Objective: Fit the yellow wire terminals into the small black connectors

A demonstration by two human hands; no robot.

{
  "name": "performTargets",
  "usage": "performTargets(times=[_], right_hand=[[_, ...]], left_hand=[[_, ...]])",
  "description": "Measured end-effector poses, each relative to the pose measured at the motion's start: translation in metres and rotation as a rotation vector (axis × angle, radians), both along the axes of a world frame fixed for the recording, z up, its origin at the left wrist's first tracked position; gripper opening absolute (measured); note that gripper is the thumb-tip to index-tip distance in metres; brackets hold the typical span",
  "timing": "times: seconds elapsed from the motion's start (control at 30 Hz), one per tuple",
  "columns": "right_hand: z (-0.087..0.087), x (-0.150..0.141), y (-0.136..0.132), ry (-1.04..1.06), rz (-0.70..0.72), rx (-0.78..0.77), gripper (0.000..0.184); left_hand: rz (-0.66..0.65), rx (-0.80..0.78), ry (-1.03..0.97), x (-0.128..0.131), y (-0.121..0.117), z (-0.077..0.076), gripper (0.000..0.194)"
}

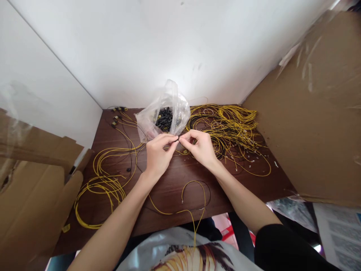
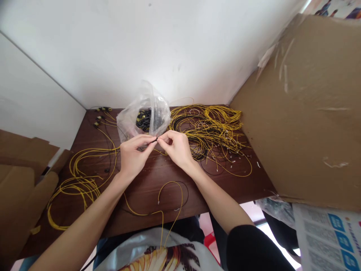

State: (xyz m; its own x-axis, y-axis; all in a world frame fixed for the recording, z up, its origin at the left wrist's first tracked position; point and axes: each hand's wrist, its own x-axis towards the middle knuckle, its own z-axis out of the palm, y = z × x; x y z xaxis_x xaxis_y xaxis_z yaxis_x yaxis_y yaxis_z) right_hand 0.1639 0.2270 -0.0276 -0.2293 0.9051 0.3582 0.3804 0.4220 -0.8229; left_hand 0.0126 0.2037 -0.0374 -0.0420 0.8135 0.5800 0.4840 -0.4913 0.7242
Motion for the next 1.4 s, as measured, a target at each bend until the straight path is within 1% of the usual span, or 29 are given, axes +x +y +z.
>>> performTargets(times=[0.13,0.2,0.3,0.43,0.57,0.67,0.83,1.07,1.4], right_hand=[[-0.0021,0.0001,0.0011,0.031,-0.004,-0.031,0.012],[-0.0028,-0.0002,0.0018,0.072,-0.01,-0.072,0.012],[-0.0032,-0.0009,0.0033,0.186,0.005,-0.17,0.013],[-0.0005,-0.0019,0.0049,0.337,0.061,-0.311,0.02],[0.0041,-0.0027,0.0042,0.383,0.083,-0.412,0.026],[0.005,-0.0027,0.0037,0.361,0.07,-0.409,0.023],[0.0024,-0.0019,0.0047,0.311,0.035,-0.362,0.017],[0.0026,0.0005,0.0042,0.173,0.034,-0.246,0.014],[0.0004,-0.0011,0.0042,0.151,0.028,-0.2,0.012]], left_hand=[[0.003,0.001,-0.004,-0.0001,-0.0002,0.0007,0.009],[0.002,0.002,-0.002,-0.0001,-0.0002,0.0013,0.009],[0.0,-0.001,-0.023,0.0,-0.0001,0.0026,0.009],[0.013,-0.016,-0.066,0.0005,-0.0002,0.0044,0.008],[0.02,-0.04,-0.09,0.0005,-0.0003,0.0039,0.009],[0.025,-0.059,-0.104,0.0002,-0.0002,0.0024,0.009],[0.037,-0.064,-0.094,-0.0004,0.0,0.0015,0.01],[0.008,-0.049,-0.082,-0.0016,0.0014,0.0018,0.011],[-0.034,-0.056,-0.091,-0.0013,0.0015,0.0007,0.011]])
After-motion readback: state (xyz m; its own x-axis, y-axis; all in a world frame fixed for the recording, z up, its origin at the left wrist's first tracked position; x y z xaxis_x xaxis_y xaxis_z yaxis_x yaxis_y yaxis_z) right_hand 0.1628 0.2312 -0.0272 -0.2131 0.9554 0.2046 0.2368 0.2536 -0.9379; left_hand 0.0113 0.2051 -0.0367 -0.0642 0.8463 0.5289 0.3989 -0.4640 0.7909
